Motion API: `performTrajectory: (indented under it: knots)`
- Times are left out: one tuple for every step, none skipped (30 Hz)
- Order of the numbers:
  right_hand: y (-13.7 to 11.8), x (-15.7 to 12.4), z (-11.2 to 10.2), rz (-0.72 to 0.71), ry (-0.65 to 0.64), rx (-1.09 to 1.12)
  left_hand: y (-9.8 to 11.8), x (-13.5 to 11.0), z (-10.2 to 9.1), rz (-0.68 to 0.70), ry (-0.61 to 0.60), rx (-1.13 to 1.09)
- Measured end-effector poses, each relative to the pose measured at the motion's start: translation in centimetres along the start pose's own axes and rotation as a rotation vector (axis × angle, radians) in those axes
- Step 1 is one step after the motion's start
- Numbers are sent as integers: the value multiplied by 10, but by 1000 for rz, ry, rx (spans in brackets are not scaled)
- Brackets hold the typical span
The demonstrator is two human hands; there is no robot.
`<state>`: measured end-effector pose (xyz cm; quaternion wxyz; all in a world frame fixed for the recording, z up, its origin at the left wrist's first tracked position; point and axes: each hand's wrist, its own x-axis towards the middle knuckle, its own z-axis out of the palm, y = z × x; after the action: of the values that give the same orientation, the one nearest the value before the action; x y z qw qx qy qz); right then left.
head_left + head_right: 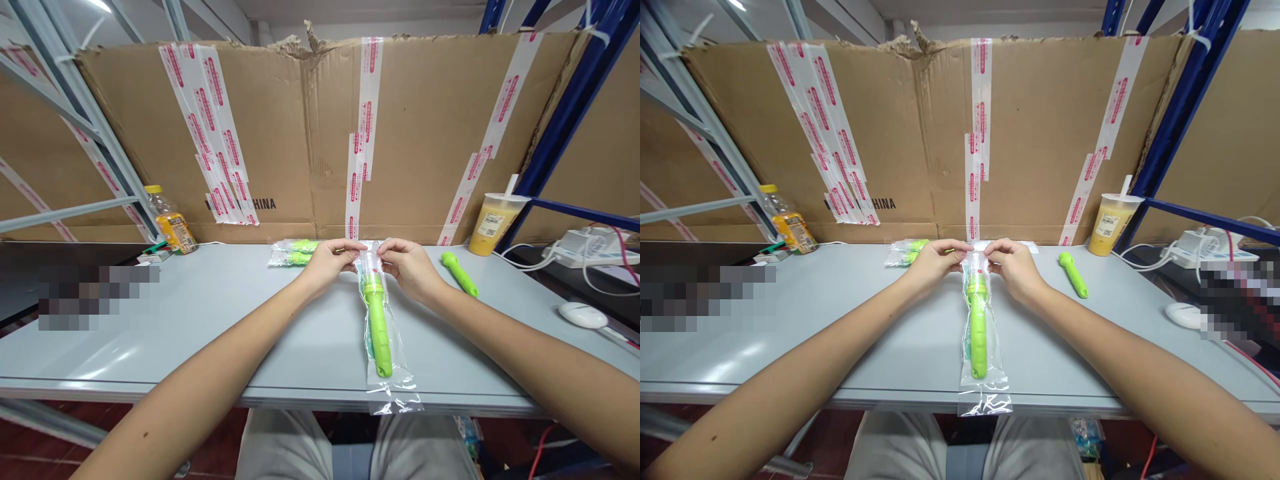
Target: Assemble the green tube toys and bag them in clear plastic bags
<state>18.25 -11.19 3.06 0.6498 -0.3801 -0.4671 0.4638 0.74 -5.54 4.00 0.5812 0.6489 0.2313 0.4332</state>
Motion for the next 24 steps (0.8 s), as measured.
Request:
performTrajectory:
  knots:
    - [-1, 0, 0, 1, -3, 1, 0, 0, 0, 26, -22, 25]
    - [-2, -1, 1, 2, -10, 3, 1, -1, -1, 55, -43, 52]
    - [-2, -1, 1, 3, -19, 7, 1, -1, -1, 83, -60, 78]
    - [-3, -1, 1, 2, -27, 11, 2, -1, -2, 108, -71, 101]
    - [-3, -1, 1, -2, -35, 15, 2, -1, -3, 129, -78, 120]
    - [-3, -1, 1, -6, -40, 18, 2, -1, -3, 146, -84, 134]
    - [-3, -1, 1, -11, -44, 20, 3, -1, -4, 157, -90, 144]
    - [-3, -1, 1, -17, -47, 21, 3, -1, -4, 164, -97, 148]
    - [-3, -1, 2, -23, -50, 22, 3, -1, -5, 170, -104, 151]
    - [-4, -2, 2, -28, -56, 20, 3, -1, -5, 174, -111, 155]
    - [-4, -2, 2, -32, -61, 19, 4, -1, -5, 178, -117, 163]
    - [-4, -2, 2, -35, -67, 18, 4, -1, -6, 182, -122, 175]
    - [-5, -2, 2, -35, -71, 18, 5, -1, -6, 187, -127, 187]
    - [-5, -2, 2, -34, -74, 19, 6, -2, -6, 191, -133, 199]
    - [-5, -2, 1, -34, -77, 22, 7, -2, -6, 197, -137, 208]
    - [-6, -2, 1, -33, -80, 25, 7, -2, -5, 200, -140, 214]
    - [-6, -2, 1, -34, -82, 28, 8, -2, -5, 204, -140, 217]
    - [-6, -2, 1, -34, -87, 30, 8, -2, -5, 206, -137, 220]
    - [-6, -2, 0, -36, -91, 31, 8, -2, -5, 207, -132, 221]
    - [-6, -2, 0, -36, -96, 29, 8, -2, -5, 205, -127, 220]
    - [-6, -1, 0, -35, -99, 26, 8, -2, -5, 203, -122, 217]
    - [-6, -1, -1, -32, -103, 23, 8, -2, -4, 201, -117, 212]
    - [-6, -1, -1, -28, -106, 19, 7, -2, -4, 199, -110, 207]
    - [-5, -1, -1, -22, -109, 16, 6, -2, -4, 197, -104, 203]
